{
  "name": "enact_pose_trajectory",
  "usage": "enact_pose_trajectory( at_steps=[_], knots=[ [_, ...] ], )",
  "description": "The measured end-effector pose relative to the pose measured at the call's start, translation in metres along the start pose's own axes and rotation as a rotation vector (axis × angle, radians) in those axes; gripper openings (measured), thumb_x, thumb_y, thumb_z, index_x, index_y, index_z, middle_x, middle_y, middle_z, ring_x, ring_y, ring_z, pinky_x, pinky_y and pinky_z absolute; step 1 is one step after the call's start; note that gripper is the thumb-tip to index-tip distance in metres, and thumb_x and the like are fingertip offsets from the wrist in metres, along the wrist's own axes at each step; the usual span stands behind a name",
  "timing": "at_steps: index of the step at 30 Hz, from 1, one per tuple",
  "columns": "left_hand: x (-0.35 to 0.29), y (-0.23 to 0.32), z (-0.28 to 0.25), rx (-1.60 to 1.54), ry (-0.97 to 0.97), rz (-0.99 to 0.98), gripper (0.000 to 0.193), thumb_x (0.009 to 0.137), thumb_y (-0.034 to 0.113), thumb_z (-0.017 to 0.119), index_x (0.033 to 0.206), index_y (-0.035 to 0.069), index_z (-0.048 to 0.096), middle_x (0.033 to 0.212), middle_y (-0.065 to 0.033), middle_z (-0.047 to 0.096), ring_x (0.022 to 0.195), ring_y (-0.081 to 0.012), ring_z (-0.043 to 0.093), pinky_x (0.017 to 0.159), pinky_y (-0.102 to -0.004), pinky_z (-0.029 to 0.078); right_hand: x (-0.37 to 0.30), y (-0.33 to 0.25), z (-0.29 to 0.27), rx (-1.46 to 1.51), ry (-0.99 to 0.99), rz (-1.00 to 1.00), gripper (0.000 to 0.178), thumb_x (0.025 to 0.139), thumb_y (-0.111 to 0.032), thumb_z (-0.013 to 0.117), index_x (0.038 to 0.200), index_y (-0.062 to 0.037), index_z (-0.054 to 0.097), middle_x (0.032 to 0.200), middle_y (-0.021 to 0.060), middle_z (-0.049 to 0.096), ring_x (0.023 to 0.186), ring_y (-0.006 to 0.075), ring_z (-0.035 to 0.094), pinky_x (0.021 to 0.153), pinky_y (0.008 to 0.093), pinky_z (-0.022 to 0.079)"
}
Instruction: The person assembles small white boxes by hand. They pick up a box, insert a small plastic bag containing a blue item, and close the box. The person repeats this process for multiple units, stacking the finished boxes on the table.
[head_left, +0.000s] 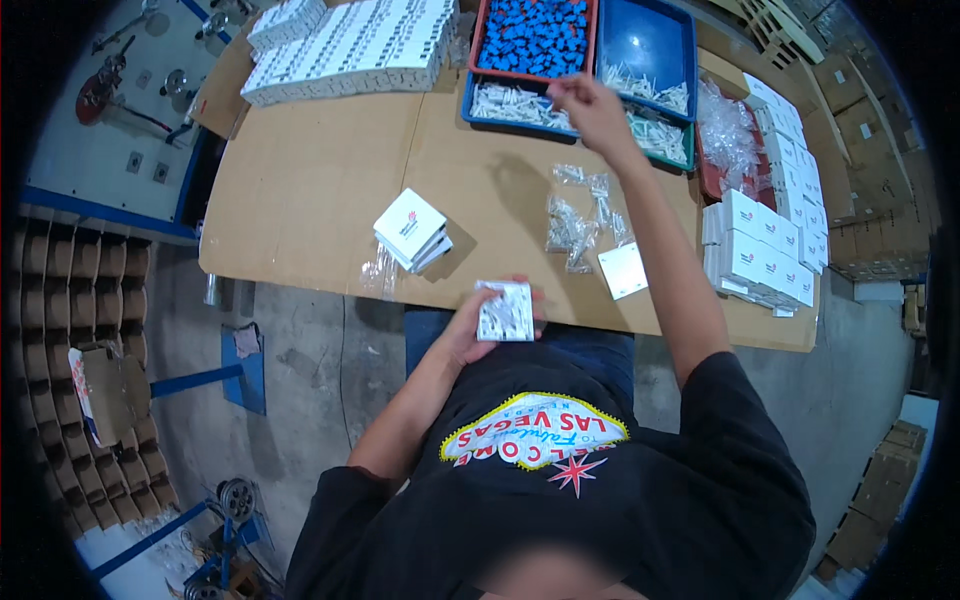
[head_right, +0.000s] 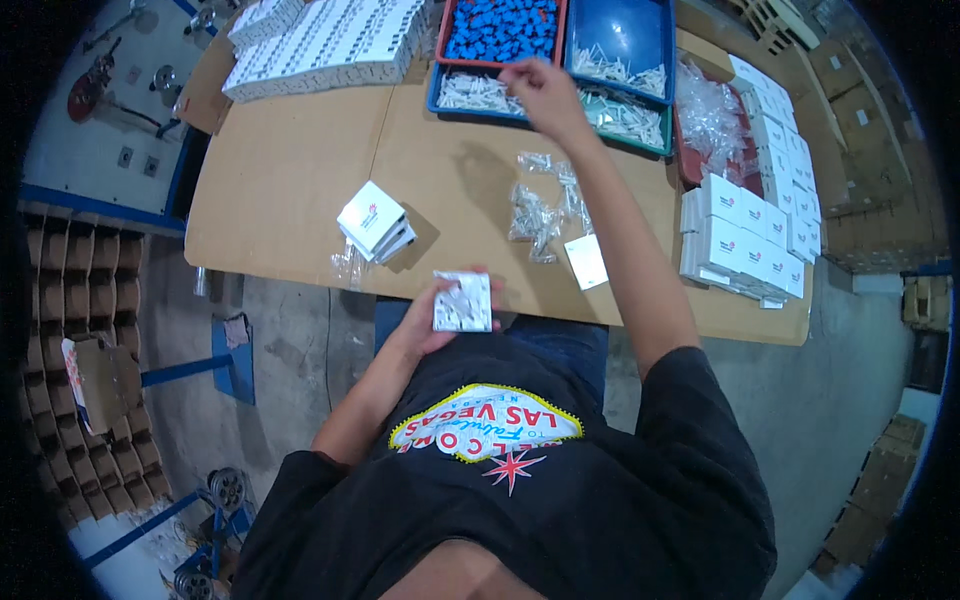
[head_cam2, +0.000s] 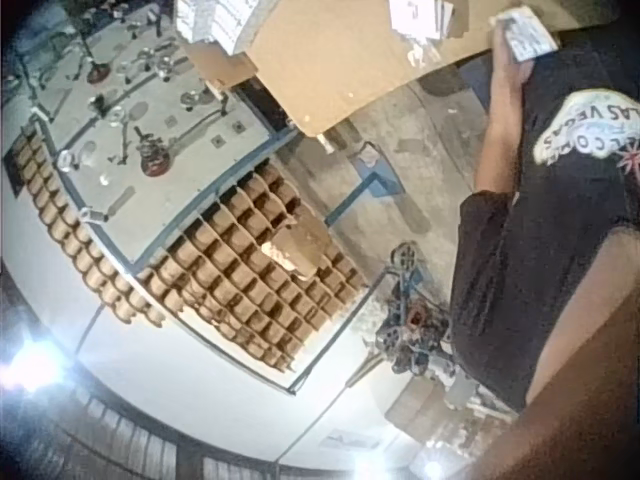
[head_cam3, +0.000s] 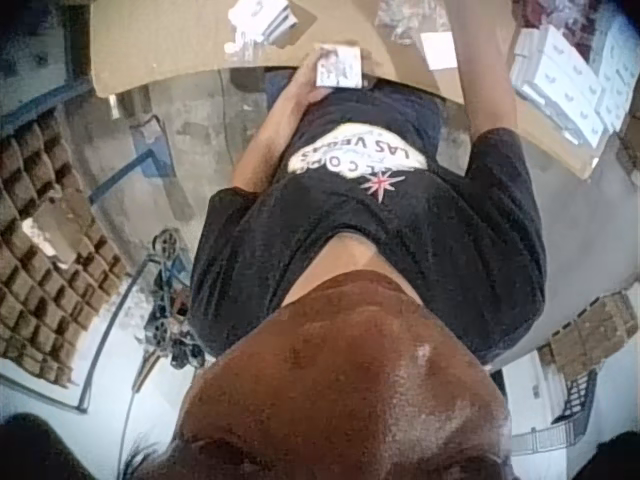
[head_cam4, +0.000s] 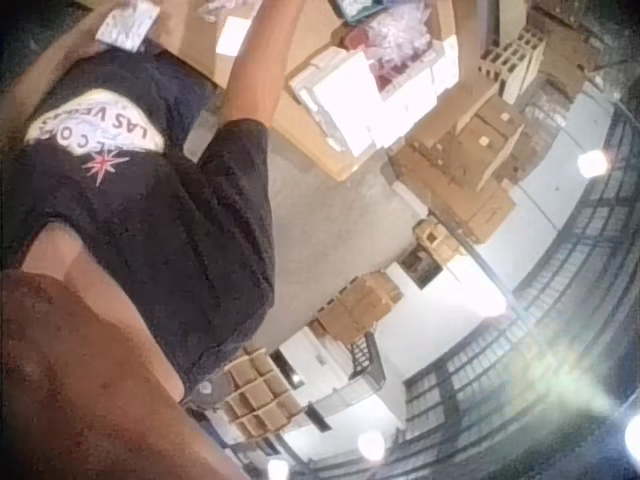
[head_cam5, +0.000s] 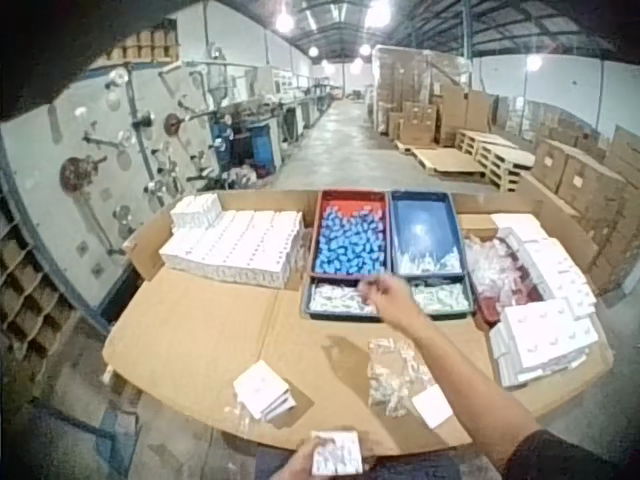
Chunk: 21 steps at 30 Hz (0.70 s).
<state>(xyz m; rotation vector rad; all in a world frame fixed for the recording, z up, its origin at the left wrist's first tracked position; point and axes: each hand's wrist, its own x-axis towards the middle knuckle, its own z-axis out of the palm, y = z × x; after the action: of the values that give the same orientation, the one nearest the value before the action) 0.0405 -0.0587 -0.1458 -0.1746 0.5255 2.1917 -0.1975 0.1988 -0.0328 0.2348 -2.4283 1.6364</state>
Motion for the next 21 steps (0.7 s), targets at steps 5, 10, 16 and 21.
enact_pose_trajectory(
  at_steps=[5, 10, 16, 21],
  knots=[
    [0.012, 0.011, 0.011, 0.02, 0.181, 0.254, 0.066, 0.105, 0.058, 0.037, 0.145, 0.007, 0.051, 0.13, -0.0158, 0.065, 0.115, -0.0285, 0.066, 0.1, -0.0504, 0.053, -0.188, -0.038, 0.054, 0.012, -0.54, 0.282, 0.02, 0.087, -0.02, 0.078, 0.095, -0.0023, 0.072, 0.083, 0.0025, 0.065, 0.075, 0.0115, 0.056, 0.067, 0.0292, 0.045],
    [0.028, -0.003, 0.014, 0.183, 0.267, 0.179, 0.066, 0.107, 0.062, 0.034, 0.138, 0.009, 0.057, 0.122, -0.0114, 0.069, 0.111, -0.0227, 0.067, 0.096, -0.0388, 0.053, -0.247, -0.02, 0.065, -0.02, -0.315, 0.227, 0.018, 0.086, -0.015, 0.079, 0.092, 0.0003, 0.07, 0.083, 0.0053, 0.059, 0.069, 0.0139, 0.05, 0.063, 0.0302, 0.042],
    [0.031, 0.009, 0.026, 0.246, 0.357, 0.215, 0.077, 0.104, 0.07, 0.027, 0.134, 0.005, 0.052, 0.114, -0.0159, 0.07, 0.1, -0.0271, 0.072, 0.081, -0.0476, 0.063, -0.226, -0.012, 0.035, -0.023, -0.126, 0.249, 0.014, 0.086, -0.011, 0.075, 0.093, 0.0002, 0.071, 0.085, 0.0086, 0.062, 0.071, 0.0165, 0.058, 0.066, 0.0314, 0.047],
    [0.013, 0.019, 0.017, 0.128, 0.3, 0.191, 0.079, 0.104, 0.07, 0.026, 0.138, 0.005, 0.052, 0.124, -0.0193, 0.068, 0.106, -0.0315, 0.07, 0.085, -0.0517, 0.06, -0.209, 0.005, 0.008, -0.091, 0.029, 0.16, 0.023, 0.088, -0.012, 0.075, 0.108, -0.0026, 0.07, 0.099, 0.0095, 0.065, 0.075, 0.0174, 0.061, 0.07, 0.0312, 0.05]
  ],
)
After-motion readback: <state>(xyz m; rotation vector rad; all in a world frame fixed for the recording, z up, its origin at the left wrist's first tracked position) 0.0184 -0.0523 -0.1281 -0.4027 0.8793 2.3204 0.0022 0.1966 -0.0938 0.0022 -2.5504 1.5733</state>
